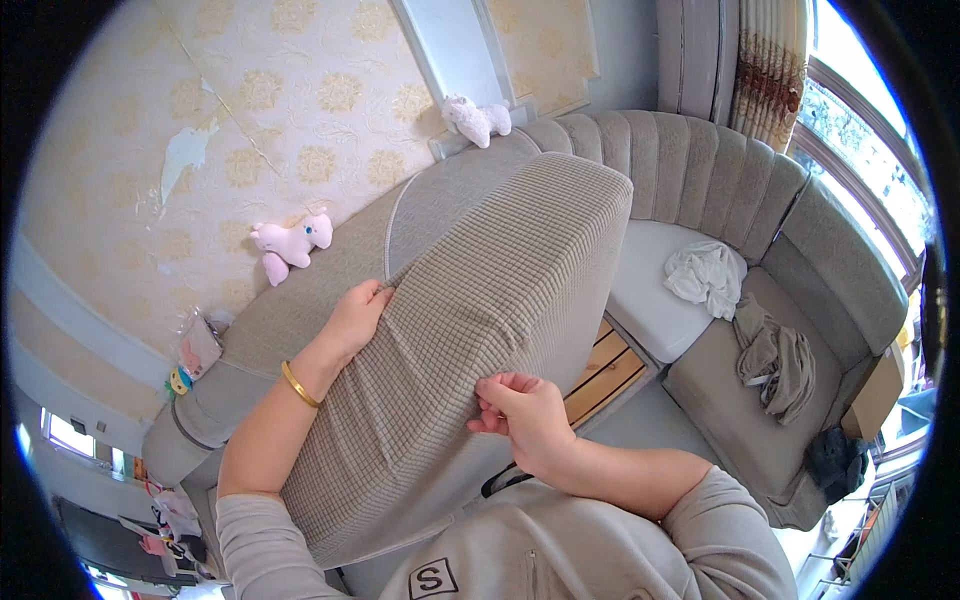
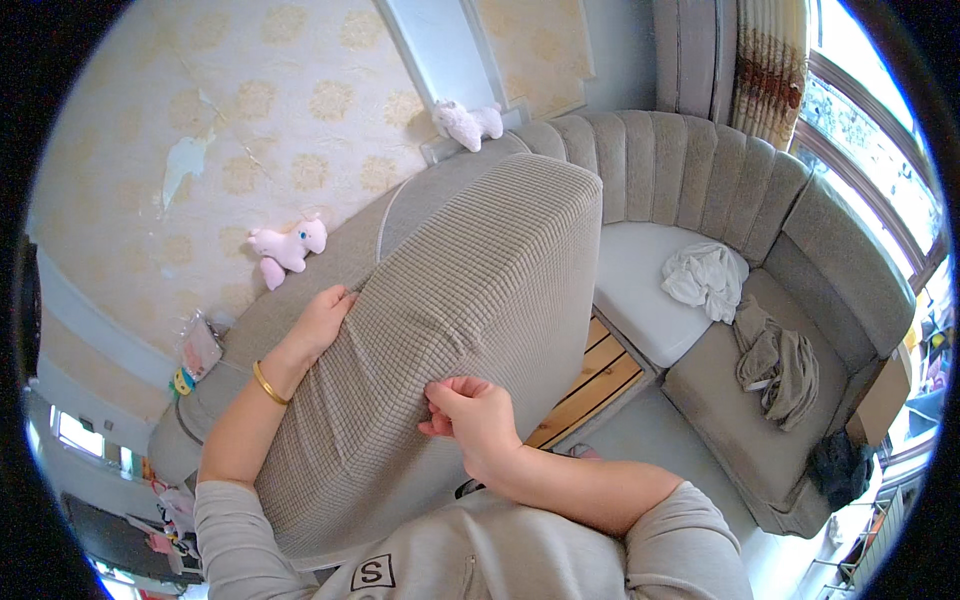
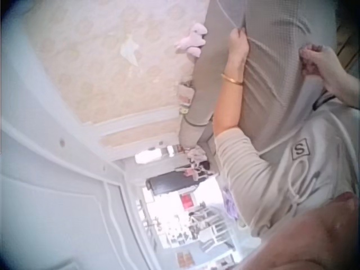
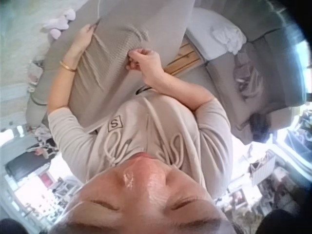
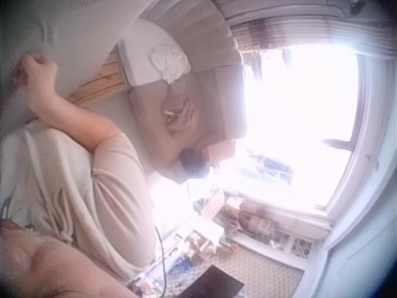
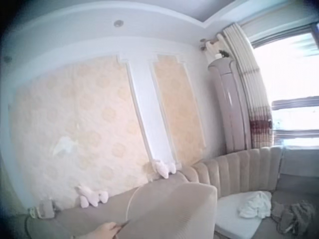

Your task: The person repeatedly folds a large beige textured cushion by hand on a curved sofa. They lift, fold, and smooth the cushion multiple times without using any tools.

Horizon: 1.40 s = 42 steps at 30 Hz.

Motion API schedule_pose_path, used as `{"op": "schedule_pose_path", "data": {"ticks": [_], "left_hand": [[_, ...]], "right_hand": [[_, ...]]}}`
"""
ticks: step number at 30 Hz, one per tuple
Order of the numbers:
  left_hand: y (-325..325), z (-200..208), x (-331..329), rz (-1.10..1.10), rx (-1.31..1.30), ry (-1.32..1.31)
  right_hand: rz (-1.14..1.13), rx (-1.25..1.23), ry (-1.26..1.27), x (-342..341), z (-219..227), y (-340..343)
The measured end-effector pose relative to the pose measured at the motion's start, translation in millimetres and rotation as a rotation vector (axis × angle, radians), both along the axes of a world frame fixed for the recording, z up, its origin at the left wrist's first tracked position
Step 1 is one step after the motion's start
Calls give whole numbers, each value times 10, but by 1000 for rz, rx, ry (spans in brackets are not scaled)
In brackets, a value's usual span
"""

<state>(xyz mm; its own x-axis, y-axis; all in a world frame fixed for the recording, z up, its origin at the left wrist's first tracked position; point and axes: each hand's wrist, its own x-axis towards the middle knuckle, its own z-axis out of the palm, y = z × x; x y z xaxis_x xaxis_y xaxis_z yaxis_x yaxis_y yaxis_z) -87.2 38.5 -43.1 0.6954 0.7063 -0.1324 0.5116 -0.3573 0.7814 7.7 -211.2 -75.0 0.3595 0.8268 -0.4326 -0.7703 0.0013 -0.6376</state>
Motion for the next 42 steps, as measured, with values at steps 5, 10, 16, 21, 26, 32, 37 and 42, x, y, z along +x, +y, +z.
{"op": "schedule_pose_path", "data": {"ticks": [5,10,16,21,26,32,37,42], "left_hand": [[-22,-14,1,-23,-15,-29],[65,145,5,85,-482,57],[448,-89,-83,27,-65,84],[446,-188,-25,150,540,-18],[480,-171,-81,101,377,152],[576,-120,12,43,301,188],[462,-84,41,-12,359,207],[443,-113,24,-27,306,185]], "right_hand": [[-25,59,-38,-58,9,-56],[119,267,39,-39,192,-72],[111,325,90,-25,261,67],[110,331,49,-30,233,118],[153,283,-145,-44,249,199],[189,317,-865,388,32,23],[-312,266,-1407,1153,-2,-10],[-14,151,-631,1139,-129,-15]]}}
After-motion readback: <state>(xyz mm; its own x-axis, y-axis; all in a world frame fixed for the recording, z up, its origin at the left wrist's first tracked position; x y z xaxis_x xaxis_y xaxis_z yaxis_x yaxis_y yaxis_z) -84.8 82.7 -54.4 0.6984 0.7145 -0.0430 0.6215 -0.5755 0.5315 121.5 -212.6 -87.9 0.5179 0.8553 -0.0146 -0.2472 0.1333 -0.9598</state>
